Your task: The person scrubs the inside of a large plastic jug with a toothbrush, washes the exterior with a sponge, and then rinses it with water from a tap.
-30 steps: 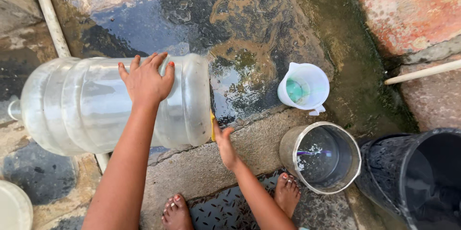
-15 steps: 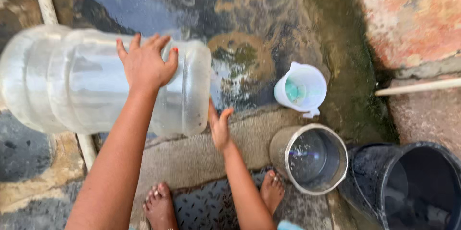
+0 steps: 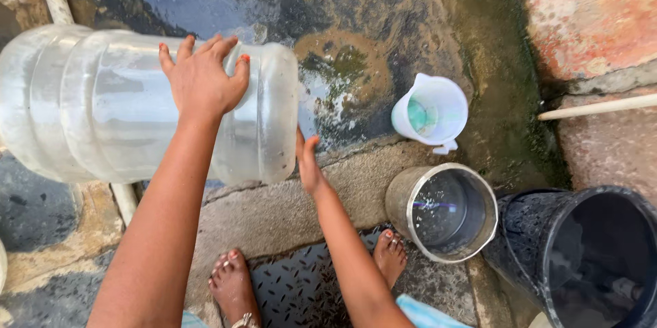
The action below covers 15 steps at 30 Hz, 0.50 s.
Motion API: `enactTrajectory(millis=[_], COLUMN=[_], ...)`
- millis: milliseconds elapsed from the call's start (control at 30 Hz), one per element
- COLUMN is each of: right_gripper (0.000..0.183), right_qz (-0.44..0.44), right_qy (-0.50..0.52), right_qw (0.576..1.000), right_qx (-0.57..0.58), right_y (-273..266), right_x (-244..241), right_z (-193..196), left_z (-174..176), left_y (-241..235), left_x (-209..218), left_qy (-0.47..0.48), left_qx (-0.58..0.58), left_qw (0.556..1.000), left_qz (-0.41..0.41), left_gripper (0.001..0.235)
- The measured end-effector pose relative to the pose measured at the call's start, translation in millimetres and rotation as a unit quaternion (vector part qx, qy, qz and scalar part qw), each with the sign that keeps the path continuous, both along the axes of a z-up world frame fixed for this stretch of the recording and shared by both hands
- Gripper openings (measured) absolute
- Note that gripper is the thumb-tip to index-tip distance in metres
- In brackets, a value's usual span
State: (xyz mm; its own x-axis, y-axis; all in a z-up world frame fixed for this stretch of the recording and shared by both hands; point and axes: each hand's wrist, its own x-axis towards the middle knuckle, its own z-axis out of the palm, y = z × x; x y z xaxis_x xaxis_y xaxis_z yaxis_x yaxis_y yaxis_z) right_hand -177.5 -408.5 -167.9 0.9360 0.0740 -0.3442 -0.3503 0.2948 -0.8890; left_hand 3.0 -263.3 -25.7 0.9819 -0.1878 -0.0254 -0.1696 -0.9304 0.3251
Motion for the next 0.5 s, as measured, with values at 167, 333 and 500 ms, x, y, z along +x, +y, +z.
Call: enactTrajectory(millis=[167, 333, 500], right_gripper=[0.119, 0.109, 0.114], right_qz=[-0.047, -0.016, 0.024], right_qy=[-0.095, -0.023, 0.084], right_qw=[0.985, 0.994, 0.996], right_qx=[0.135, 0.108, 0.006], right_y=[-5.5, -10.9, 4.8], right_x=[-0.5, 75.5, -5.8], right_z=[8.3, -55.0, -45.1], left_z=[-0.9, -3.2, -2.1], left_y=[1.5, 4.5, -1.9], left_x=[-0.1, -4.8, 3.8], left_qy=[0.000, -0.007, 0.026], left_qx=[-0.002, 0.005, 0.007], left_qw=[1.000, 1.000, 0.999], left_qz=[0.000, -0.008, 0.020], left_gripper=[0.049, 0.050, 0.047])
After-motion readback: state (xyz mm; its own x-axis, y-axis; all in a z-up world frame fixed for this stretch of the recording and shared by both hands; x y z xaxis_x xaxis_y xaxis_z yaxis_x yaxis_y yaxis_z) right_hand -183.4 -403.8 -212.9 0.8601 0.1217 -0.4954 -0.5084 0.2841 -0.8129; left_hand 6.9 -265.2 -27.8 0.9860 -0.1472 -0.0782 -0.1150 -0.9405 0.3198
